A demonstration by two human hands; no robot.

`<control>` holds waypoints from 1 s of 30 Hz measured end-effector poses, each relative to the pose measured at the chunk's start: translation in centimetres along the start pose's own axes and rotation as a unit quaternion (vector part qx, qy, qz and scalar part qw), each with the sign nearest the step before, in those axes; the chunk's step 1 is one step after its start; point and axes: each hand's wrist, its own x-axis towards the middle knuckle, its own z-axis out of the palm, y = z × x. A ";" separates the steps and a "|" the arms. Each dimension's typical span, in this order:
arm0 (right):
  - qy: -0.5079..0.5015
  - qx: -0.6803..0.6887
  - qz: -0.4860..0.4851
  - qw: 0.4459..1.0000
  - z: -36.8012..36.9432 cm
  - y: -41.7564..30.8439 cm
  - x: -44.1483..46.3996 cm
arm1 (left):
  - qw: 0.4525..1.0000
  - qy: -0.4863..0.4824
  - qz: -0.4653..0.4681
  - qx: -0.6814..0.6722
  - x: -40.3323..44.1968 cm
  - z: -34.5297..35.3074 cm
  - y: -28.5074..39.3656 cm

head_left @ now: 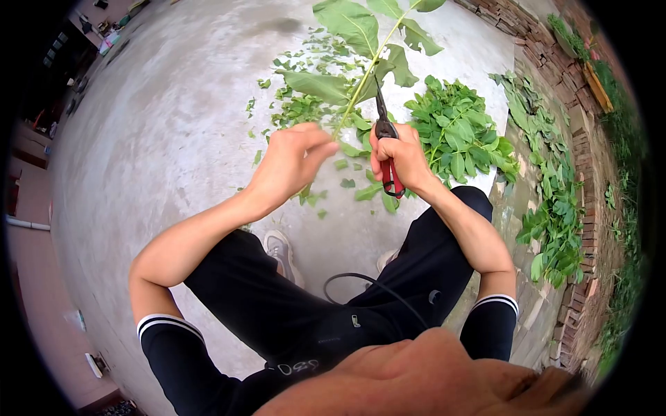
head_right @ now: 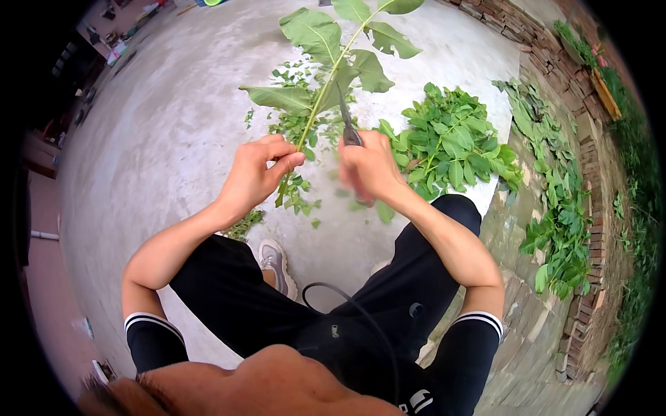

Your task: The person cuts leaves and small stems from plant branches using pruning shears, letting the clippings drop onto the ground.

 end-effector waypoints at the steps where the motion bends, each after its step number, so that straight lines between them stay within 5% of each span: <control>1: 0.017 0.003 -0.007 1.000 0.3 -0.1 -0.2 | 1.000 0.002 -0.003 -0.002 0.0 0.0 -0.1; 5: 0.012 0.040 0.013 0.999 0.0 0.1 -0.3 | 0.999 0.011 -0.030 0.004 0.2 -0.6 -0.2; 8: -0.012 0.075 -0.072 0.994 0.1 1.7 0.7 | 0.999 0.012 -0.037 0.002 0.2 -0.7 -0.2; 19: -0.024 0.023 0.023 0.999 -1.0 2.3 0.8 | 1.000 0.000 -0.028 0.001 0.2 -0.8 -0.6; 30: 0.010 0.010 0.001 1.000 -1.5 1.0 0.0 | 0.997 -0.054 -0.041 0.027 0.2 -1.3 0.3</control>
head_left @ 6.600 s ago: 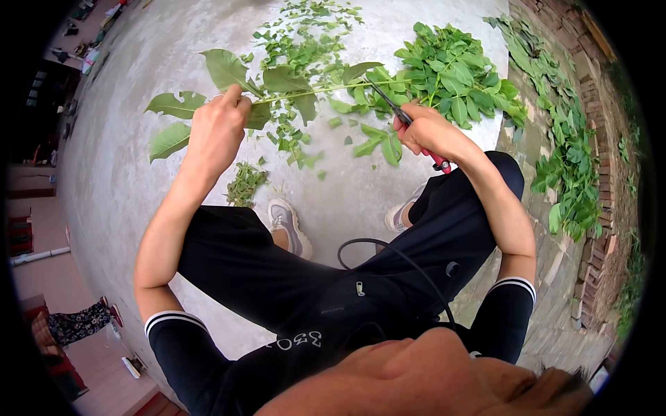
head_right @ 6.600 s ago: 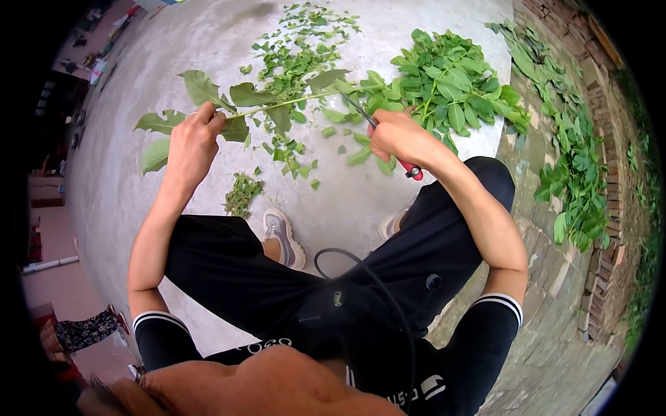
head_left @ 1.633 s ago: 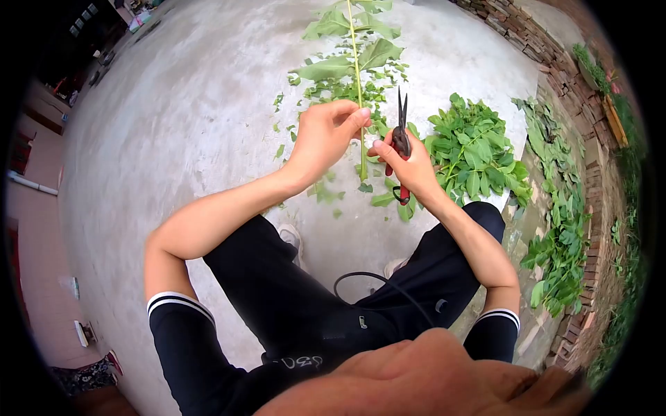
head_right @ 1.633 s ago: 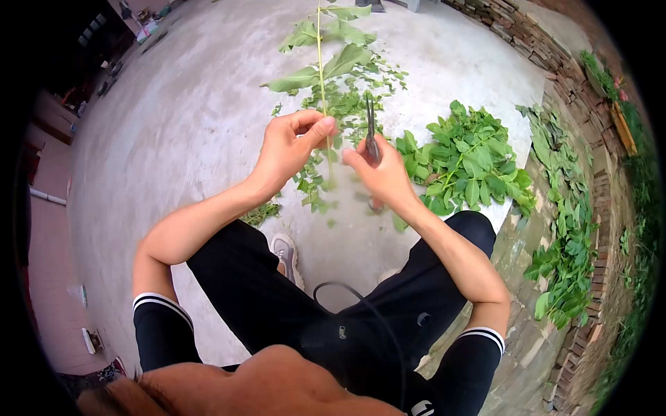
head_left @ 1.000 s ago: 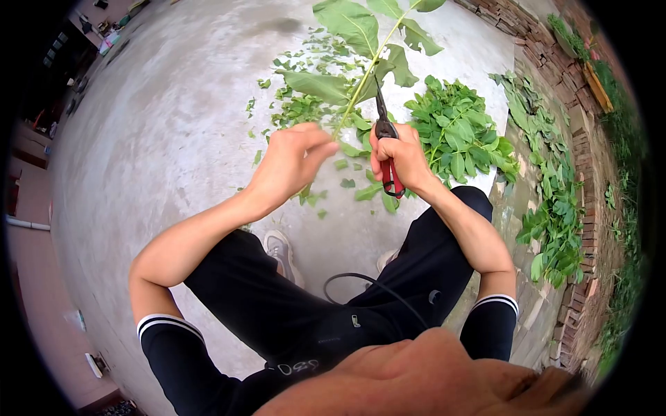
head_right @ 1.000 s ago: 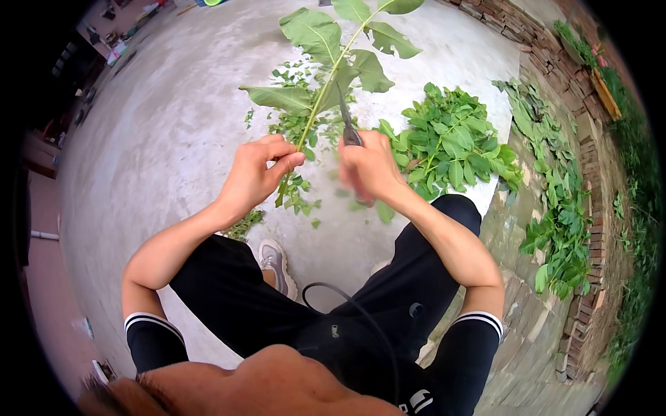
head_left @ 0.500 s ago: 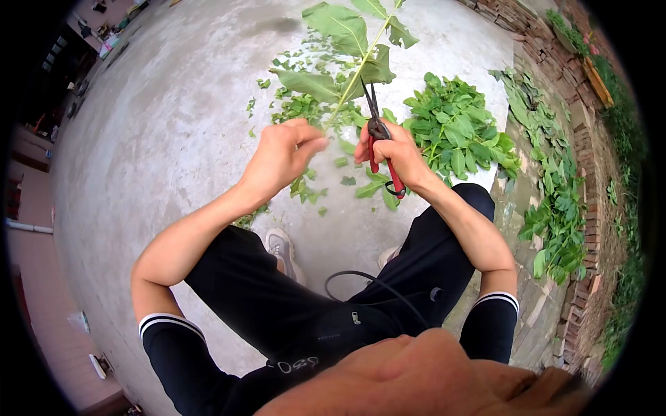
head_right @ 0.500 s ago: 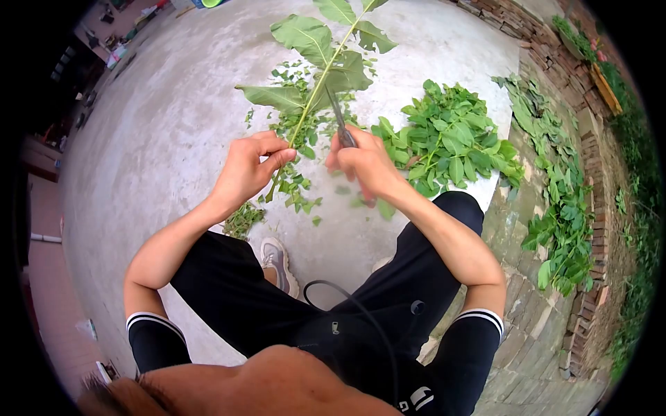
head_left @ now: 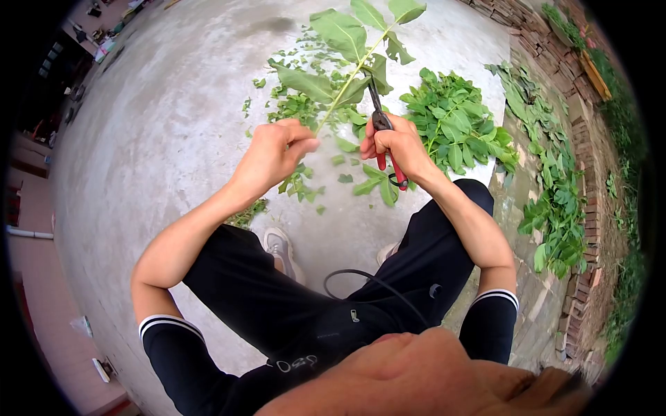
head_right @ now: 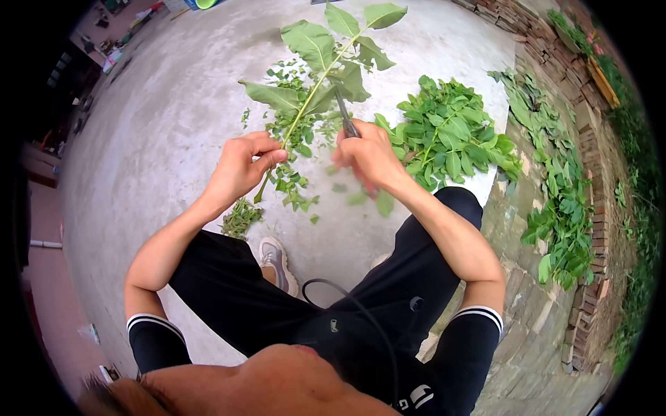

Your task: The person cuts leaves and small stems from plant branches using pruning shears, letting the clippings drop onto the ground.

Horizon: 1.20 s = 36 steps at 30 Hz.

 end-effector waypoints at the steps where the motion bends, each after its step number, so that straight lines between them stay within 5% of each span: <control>1: 0.007 -0.011 -0.006 1.000 0.0 0.1 0.0 | 1.000 0.001 0.001 0.001 0.0 0.0 -0.1; 6: 0.001 -0.046 0.023 0.999 -0.4 0.4 -0.1 | 1.000 0.003 0.027 0.016 0.1 0.1 -1.2; 12: 0.088 0.145 0.014 0.985 -0.2 0.7 -0.1 | 0.999 0.019 -0.030 -0.041 0.3 0.0 -2.1; 20: -0.165 0.062 0.064 0.982 2.7 0.2 -1.5 | 0.996 0.034 -0.044 -0.066 0.4 -0.1 -1.8; 26: -0.172 0.233 0.082 0.954 3.9 -0.5 -1.5 | 0.998 0.032 -0.003 -0.058 0.1 1.0 -0.7; 36: -0.128 0.239 0.122 0.955 3.6 -0.5 -1.0 | 0.998 0.051 0.021 -0.043 0.1 2.5 -0.3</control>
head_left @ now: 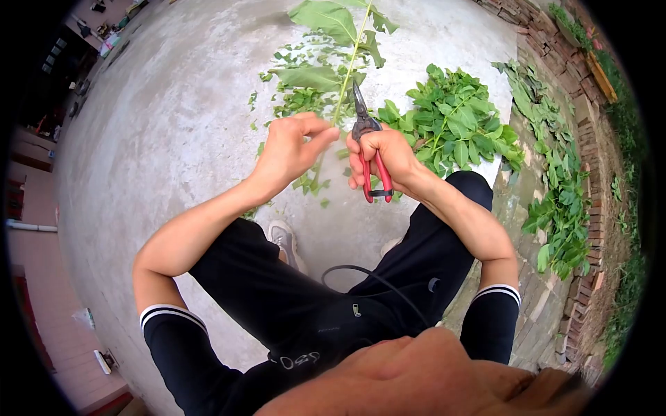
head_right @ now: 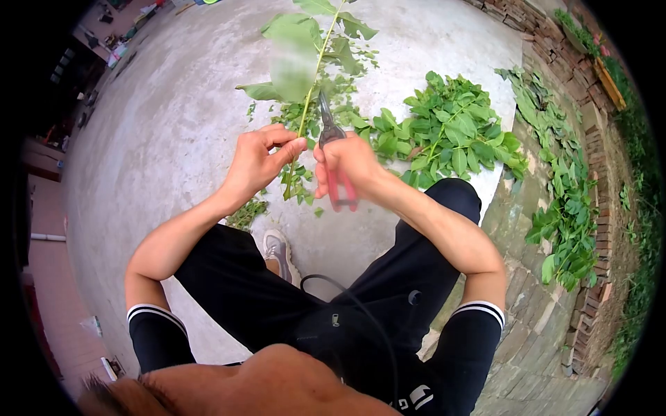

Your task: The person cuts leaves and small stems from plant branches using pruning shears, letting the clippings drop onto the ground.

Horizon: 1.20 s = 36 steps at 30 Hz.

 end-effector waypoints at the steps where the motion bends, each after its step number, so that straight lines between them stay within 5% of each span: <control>1: 0.015 0.010 0.001 1.000 0.3 -0.3 -0.3 | 1.000 0.007 -0.023 -0.018 0.0 0.0 -0.1; 7: 0.096 0.036 -0.008 0.995 -2.5 -0.6 0.3 | 0.995 0.025 -0.096 -0.005 0.3 -1.4 -0.7; 10: 0.083 -0.176 -0.082 0.978 -2.4 -0.8 -0.1 | 0.995 0.056 -0.042 0.070 0.3 -2.2 -1.0; 13: 0.140 -0.442 -0.176 0.869 -2.1 -0.4 -1.3 | 0.995 0.036 -0.026 0.084 0.3 -2.5 -1.0; 18: 0.218 -0.630 -0.285 0.689 -1.9 -0.2 -1.7 | 0.996 0.013 0.001 0.090 0.3 -2.0 0.0; 36: 0.277 -0.703 -0.270 0.597 -2.3 0.1 -0.6 | 0.994 0.009 0.059 0.093 -0.1 -0.2 1.5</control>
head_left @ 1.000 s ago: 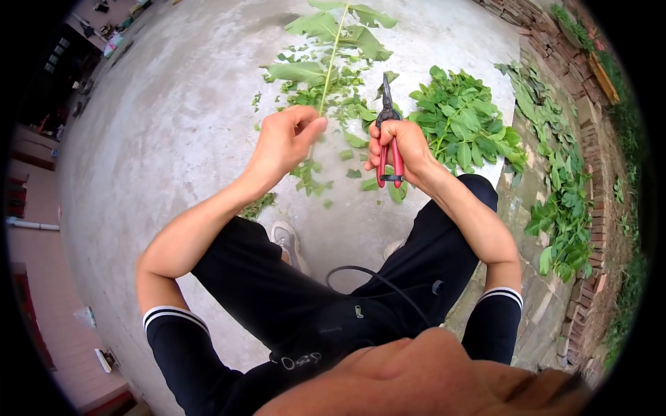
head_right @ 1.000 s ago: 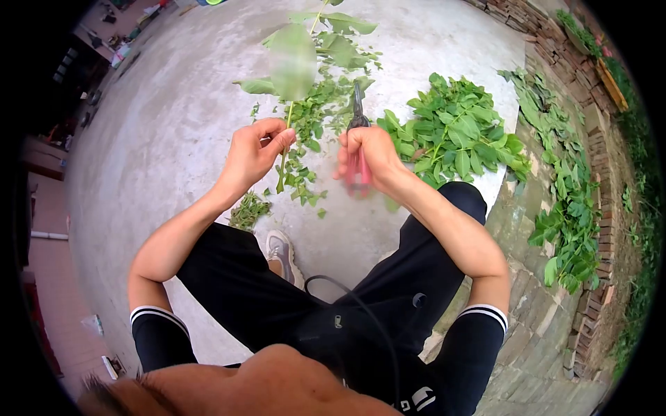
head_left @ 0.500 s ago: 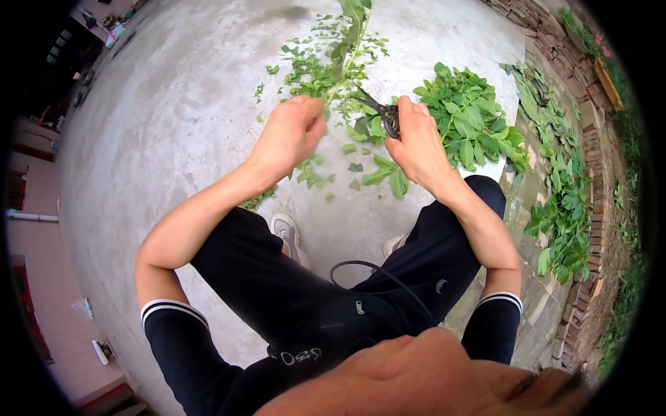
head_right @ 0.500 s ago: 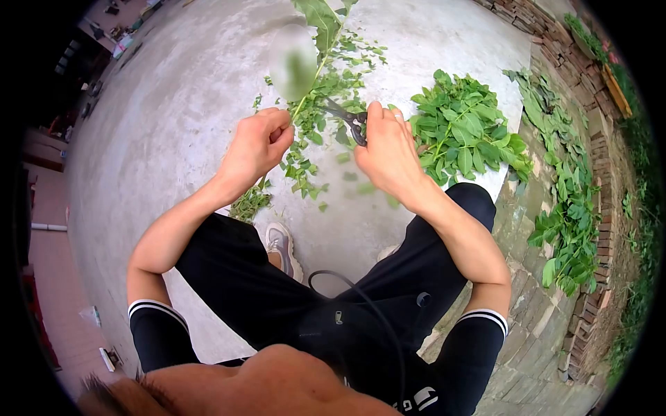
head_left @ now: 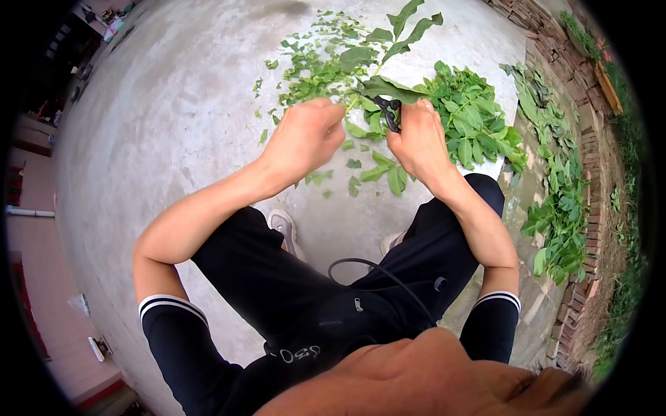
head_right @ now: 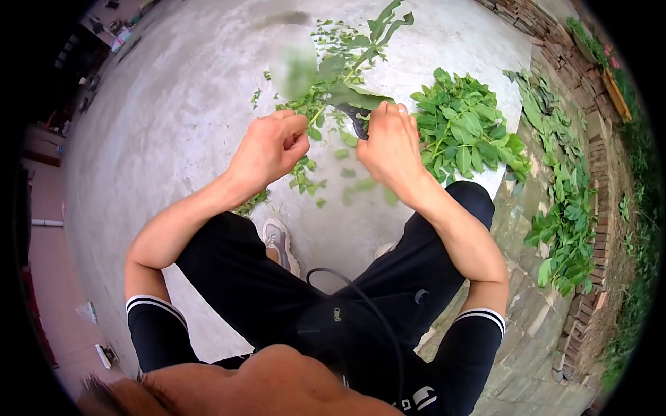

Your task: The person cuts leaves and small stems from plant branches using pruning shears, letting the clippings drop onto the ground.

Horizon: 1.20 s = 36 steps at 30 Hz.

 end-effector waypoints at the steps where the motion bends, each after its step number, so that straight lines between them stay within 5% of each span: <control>1: -0.003 0.006 0.006 1.000 0.0 0.0 0.0 | 1.000 0.001 0.000 0.002 0.0 0.0 0.1; 12: 0.006 0.067 0.013 0.998 0.0 -0.3 0.1 | 0.999 0.034 -0.036 -0.004 0.2 -0.7 -0.8; 18: -0.104 0.263 0.086 0.955 -0.7 0.6 0.1 | 0.997 0.046 -0.044 0.034 0.2 -1.6 -0.7; 27: -0.187 0.568 0.214 0.772 1.0 1.4 0.3 | 0.985 0.032 0.054 0.158 -0.6 -0.6 -0.1; 33: -0.165 0.568 0.216 0.777 0.6 1.2 0.3 | 0.968 -0.022 0.079 0.238 -0.8 -0.4 -0.2; 36: -0.179 0.468 0.215 0.838 -0.6 1.1 0.5 | 0.962 -0.041 0.092 0.253 -0.9 -0.5 -0.1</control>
